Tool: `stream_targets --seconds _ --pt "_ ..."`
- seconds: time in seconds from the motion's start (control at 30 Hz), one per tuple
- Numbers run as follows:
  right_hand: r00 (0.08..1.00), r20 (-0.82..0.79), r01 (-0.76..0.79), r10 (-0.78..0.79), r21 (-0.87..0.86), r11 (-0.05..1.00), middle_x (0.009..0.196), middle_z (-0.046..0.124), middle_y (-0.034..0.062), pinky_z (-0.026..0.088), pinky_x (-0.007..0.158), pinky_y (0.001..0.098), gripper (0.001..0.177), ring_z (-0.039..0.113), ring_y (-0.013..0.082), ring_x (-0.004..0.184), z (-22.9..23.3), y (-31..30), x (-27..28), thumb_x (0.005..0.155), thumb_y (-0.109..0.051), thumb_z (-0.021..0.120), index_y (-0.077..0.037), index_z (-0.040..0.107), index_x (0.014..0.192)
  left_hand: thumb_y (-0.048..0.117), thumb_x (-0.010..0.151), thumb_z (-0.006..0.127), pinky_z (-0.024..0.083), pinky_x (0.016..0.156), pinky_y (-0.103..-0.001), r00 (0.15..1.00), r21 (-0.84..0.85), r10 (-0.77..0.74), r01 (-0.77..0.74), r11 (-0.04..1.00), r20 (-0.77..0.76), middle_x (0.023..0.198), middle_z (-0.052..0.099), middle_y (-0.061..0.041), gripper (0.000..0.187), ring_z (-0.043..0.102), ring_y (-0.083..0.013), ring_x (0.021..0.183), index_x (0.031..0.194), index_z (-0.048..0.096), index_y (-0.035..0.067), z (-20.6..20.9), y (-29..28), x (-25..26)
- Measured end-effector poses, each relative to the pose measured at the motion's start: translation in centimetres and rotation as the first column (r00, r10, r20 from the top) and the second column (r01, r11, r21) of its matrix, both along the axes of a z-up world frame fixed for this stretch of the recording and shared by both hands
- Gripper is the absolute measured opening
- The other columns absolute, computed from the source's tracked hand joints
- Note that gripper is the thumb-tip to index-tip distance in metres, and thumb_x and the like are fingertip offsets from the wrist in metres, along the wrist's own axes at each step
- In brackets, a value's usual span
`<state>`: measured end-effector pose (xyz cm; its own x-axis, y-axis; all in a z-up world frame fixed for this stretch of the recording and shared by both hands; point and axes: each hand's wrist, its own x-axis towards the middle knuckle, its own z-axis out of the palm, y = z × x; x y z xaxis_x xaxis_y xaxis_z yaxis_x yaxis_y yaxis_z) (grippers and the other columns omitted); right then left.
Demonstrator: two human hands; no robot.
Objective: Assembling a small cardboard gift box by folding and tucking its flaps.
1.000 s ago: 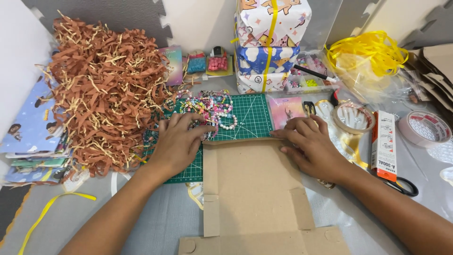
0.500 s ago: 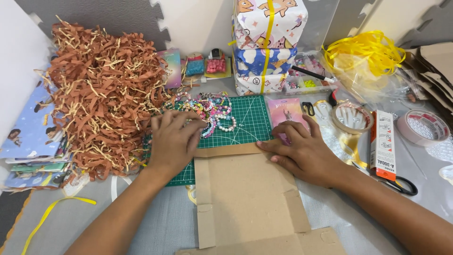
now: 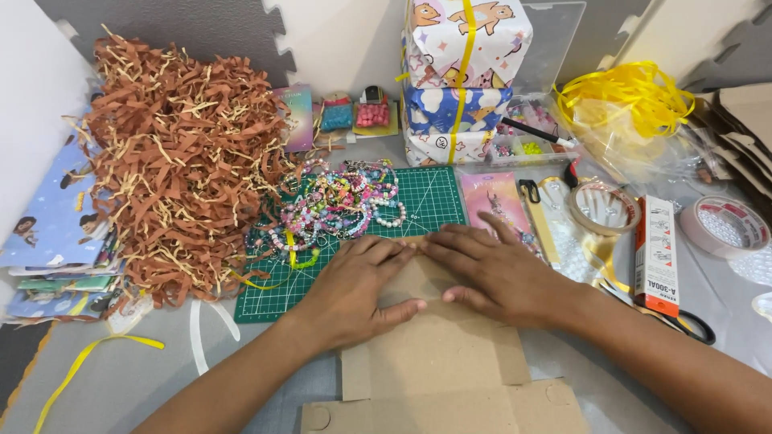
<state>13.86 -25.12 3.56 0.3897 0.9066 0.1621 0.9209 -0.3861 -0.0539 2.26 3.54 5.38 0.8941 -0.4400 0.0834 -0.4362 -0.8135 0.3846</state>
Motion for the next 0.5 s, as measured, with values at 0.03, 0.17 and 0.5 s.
stream_targets --seconds 0.03,0.17,0.5 --pt "0.997 -0.066 -0.045 0.046 0.012 0.999 0.168 0.058 0.0171 0.017 0.136 0.0754 0.080 0.042 0.0389 0.167 0.0 0.8 -0.5 0.117 -0.075 0.037 -0.019 0.055 0.171 0.067 0.111 0.055 0.037 0.129 -0.066 1.000 0.020 0.004 -0.004 1.000 0.009 0.157 0.067 -0.024 0.086 0.054 -0.0429 0.151 0.166 0.062 0.001 0.2 -0.1 0.0" --pt "0.993 -0.093 -0.076 0.079 0.041 0.996 0.173 0.055 0.0279 0.030 0.138 0.0616 0.100 0.045 0.0455 0.167 -1.3 2.2 -1.3 0.114 -0.080 0.048 -0.001 0.046 0.175 0.071 0.107 0.059 0.043 0.124 -0.062 0.999 0.040 0.006 -0.008 0.999 0.040 0.152 0.067 -0.020 0.091 0.057 -0.0386 0.142 0.163 0.064 0.000 0.5 -0.2 0.1" --pt "0.999 0.038 -0.018 0.017 0.026 0.999 0.184 0.038 0.0328 0.030 0.138 0.0551 0.112 0.035 0.0477 0.172 -2.6 -0.9 -1.8 0.112 -0.079 0.052 0.007 0.029 0.180 0.043 0.106 0.074 0.045 0.126 -0.052 0.993 -0.160 0.092 -0.081 0.984 0.068 0.167 0.058 -0.021 0.083 0.052 -0.0394 0.152 0.171 0.052 -0.004 -2.7 1.7 -1.0"
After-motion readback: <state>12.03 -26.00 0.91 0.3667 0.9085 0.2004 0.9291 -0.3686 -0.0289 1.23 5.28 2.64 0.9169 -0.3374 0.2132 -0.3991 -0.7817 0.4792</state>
